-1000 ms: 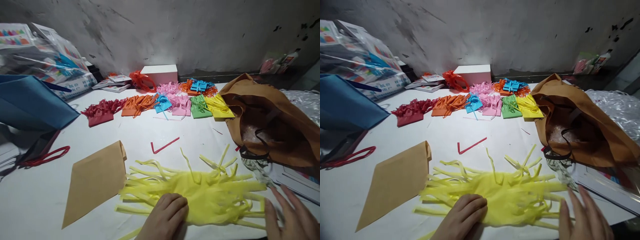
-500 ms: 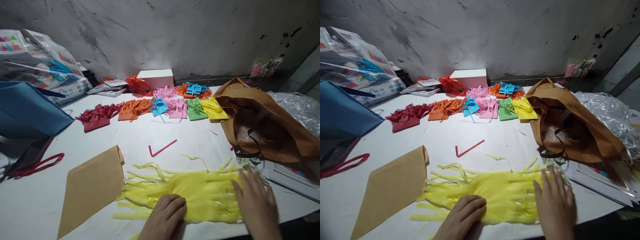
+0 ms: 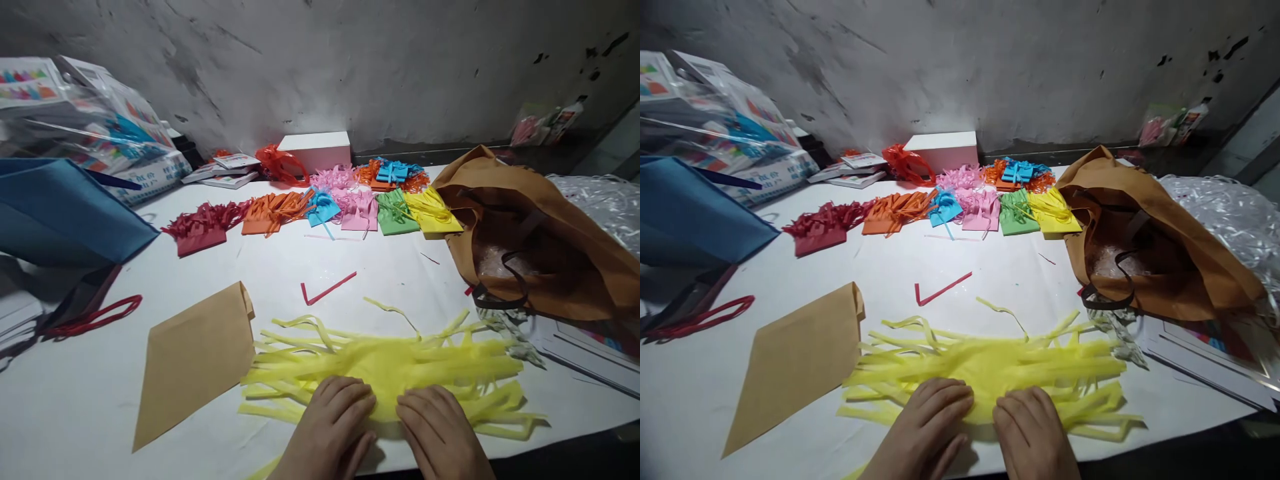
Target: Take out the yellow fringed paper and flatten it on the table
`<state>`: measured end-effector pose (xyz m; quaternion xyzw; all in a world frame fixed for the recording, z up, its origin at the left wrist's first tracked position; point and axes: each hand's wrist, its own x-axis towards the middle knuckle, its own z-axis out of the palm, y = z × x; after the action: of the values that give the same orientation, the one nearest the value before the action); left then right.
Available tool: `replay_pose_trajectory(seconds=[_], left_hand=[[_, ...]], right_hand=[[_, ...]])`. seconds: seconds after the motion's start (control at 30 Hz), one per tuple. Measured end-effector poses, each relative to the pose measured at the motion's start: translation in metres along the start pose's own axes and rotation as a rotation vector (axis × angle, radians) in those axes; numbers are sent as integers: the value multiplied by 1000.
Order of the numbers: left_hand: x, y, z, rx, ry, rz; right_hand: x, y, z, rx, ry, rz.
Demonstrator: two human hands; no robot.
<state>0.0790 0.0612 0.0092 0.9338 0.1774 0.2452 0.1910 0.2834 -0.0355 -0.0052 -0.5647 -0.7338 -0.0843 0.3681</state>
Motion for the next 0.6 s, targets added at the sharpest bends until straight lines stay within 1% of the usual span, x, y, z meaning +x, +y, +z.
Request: replay_pose_trajectory(seconds=[0.1,0.13,0.2,0.27,0.4,0.5,0.6], left_hand=[[5,6,1,59,68,-24],[7,8,2,79,90,-46],[9,11,4,110,123,-85],[9,11,6,132,139,-106],[4,7,6,159,125,-123],[3,4,5,206,126,-155],[4,3,5,187,103,-149]], right_hand=[[1,-4,0,68,34,69],[0,-5,1,69,35,55],[-4,-3,2,43,-5,-6],[-10,1,3,16,-39,-35],[-21,10,4,21,-109,-34],[-21,11,5,27,-176,-43],[-16,9,8,59,-147,-45]])
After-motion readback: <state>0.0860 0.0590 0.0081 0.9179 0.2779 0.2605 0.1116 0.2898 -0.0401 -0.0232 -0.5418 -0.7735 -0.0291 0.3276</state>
